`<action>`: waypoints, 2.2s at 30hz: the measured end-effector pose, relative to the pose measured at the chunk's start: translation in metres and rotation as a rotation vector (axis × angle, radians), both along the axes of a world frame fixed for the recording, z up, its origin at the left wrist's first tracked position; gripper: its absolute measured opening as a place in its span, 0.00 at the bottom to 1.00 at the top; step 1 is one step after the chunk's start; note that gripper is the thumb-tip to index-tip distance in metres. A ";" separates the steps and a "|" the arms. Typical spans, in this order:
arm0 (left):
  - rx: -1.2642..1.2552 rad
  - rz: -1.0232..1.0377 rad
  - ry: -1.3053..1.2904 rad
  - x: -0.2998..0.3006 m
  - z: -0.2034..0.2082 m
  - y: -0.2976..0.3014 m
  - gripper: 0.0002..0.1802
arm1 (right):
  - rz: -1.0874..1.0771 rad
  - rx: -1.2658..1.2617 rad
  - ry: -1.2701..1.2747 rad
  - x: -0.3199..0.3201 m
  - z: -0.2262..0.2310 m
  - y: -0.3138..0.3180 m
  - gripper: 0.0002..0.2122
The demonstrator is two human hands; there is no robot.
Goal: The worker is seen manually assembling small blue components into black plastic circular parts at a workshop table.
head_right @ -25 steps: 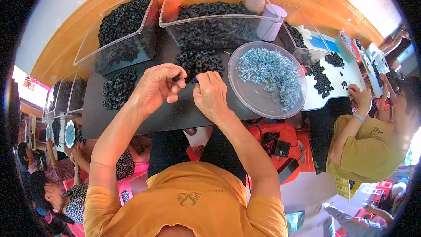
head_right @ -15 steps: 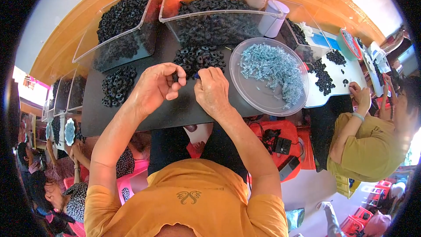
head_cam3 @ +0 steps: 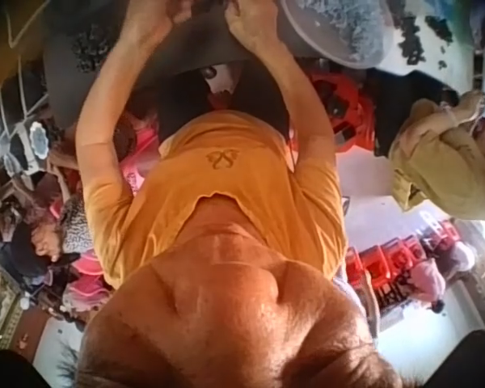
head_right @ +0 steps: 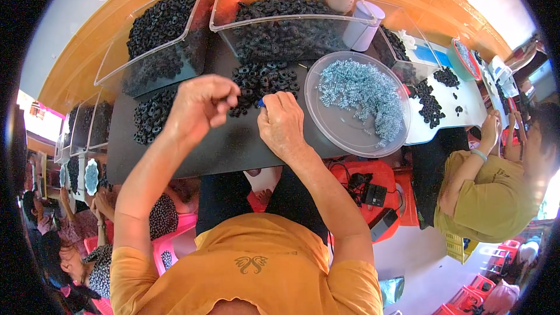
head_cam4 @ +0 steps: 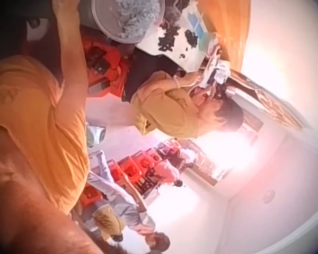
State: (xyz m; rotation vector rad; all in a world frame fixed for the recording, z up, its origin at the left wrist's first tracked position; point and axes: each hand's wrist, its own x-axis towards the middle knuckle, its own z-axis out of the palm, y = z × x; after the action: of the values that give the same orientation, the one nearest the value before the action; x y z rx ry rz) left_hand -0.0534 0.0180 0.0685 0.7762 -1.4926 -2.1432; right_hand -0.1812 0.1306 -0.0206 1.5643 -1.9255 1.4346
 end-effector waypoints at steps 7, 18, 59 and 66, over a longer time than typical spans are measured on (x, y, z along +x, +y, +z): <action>-0.920 0.163 0.062 -0.062 0.049 -0.071 0.16 | -0.001 -0.006 0.024 -0.001 -0.004 -0.002 0.09; -1.511 0.053 -0.090 0.005 -0.027 -0.040 0.09 | -0.020 -0.020 0.016 -0.002 -0.002 -0.004 0.07; -1.667 0.042 -0.294 0.013 -0.081 -0.020 0.12 | -0.010 0.059 -0.292 -0.005 -0.007 -0.005 0.05; -1.744 0.061 -0.312 0.025 -0.086 -0.015 0.12 | 0.132 0.039 -0.729 0.000 0.009 0.014 0.04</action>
State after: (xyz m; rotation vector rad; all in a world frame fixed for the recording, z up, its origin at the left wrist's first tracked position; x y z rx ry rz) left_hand -0.0287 0.0027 -0.0171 0.3673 -2.5238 -0.0922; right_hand -0.1809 0.1446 -0.0114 1.2994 -2.2444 2.2683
